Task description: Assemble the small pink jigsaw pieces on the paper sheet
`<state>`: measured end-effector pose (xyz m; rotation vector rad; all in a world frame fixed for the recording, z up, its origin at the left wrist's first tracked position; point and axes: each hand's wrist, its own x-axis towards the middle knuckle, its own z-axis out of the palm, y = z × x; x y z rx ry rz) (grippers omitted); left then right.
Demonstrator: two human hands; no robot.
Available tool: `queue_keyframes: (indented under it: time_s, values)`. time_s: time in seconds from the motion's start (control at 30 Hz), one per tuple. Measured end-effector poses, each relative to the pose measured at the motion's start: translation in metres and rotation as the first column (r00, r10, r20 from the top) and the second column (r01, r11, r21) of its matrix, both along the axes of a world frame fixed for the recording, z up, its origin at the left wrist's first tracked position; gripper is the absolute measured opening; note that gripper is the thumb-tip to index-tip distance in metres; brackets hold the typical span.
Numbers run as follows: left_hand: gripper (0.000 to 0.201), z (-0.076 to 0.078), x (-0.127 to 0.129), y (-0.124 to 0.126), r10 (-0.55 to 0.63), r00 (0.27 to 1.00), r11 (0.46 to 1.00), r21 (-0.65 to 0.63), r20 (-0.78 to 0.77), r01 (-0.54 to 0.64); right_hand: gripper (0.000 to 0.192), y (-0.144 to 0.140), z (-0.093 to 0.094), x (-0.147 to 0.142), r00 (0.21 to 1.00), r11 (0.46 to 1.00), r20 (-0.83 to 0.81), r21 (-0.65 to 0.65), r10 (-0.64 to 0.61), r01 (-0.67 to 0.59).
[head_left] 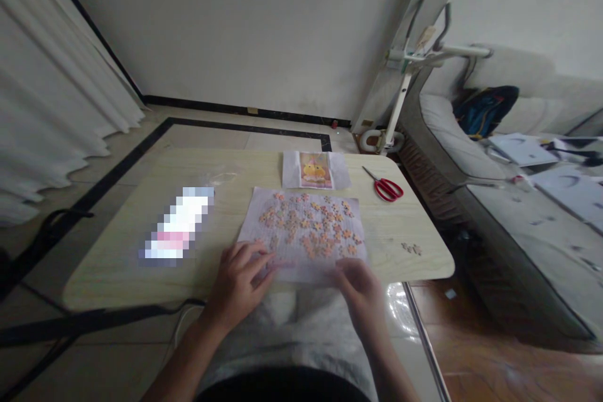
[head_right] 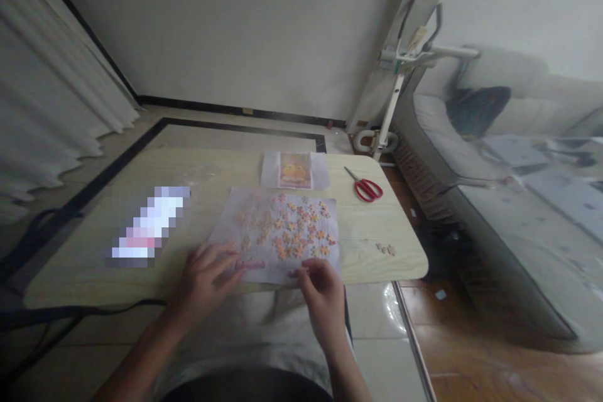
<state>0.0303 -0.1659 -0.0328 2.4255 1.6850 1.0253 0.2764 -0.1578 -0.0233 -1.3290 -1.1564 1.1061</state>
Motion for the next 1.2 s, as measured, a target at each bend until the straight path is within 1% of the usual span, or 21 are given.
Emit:
queue_keyframes:
  time_s: [0.13,0.23,0.33,0.47,0.57,0.63,0.73,0.83,0.93,1.07,1.2]
  values:
    - [0.014,-0.002,0.001,0.0,-0.007,1.0,0.999,-0.045,-0.003,0.007,0.021,0.002,0.005,-0.005,0.999,0.999,0.037,-0.037,0.011,-0.01]
    - [0.015,-0.002,0.0,0.0,-0.009,1.0,0.997,-0.071,0.007,0.01,0.022,0.005,0.005,-0.011,0.993,0.999,0.114,-0.037,0.02,-0.016]
    - [0.016,-0.002,0.0,-0.001,0.003,0.999,0.998,-0.067,0.047,0.0,0.021,0.009,0.002,-0.018,0.985,1.0,0.169,-0.012,0.027,-0.025]
    - [0.016,0.0,0.0,-0.001,0.033,0.993,0.999,-0.047,0.109,-0.028,0.02,0.012,-0.003,-0.025,0.98,0.999,0.198,-0.014,0.032,-0.03]
    - [0.018,0.0,0.0,-0.001,0.03,0.992,0.998,-0.06,0.125,-0.023,0.021,0.014,-0.002,-0.028,0.979,0.999,0.201,-0.015,0.045,-0.043]
    - [0.02,0.0,-0.001,-0.001,0.014,0.991,0.997,-0.075,0.134,-0.004,0.02,0.016,0.002,-0.028,0.969,0.999,0.243,0.001,0.036,-0.037]
    - [0.021,-0.002,-0.001,-0.001,0.003,0.99,0.996,-0.085,0.139,0.009,0.016,0.02,0.009,-0.028,0.928,0.997,0.369,0.025,0.057,-0.071]
    - [0.019,-0.004,0.0,-0.001,0.003,0.992,0.996,-0.085,0.129,0.008,0.014,0.024,0.013,-0.027,0.877,0.988,0.46,-0.002,0.136,-0.152]
    - [0.017,-0.004,0.001,-0.001,-0.004,0.993,0.995,-0.103,0.116,0.016,0.015,0.024,0.012,-0.028,0.832,0.98,0.524,-0.029,0.184,-0.199]
    - [0.019,-0.004,0.001,-0.002,-0.017,0.995,0.991,-0.133,0.102,0.031,0.015,0.023,0.009,-0.028,0.757,0.97,0.622,-0.018,0.2,-0.241]
    - [0.017,-0.003,0.001,-0.002,-0.021,0.996,0.99,-0.136,0.091,0.034,0.016,0.022,0.009,-0.028,0.708,0.967,0.682,0.009,0.181,-0.256]
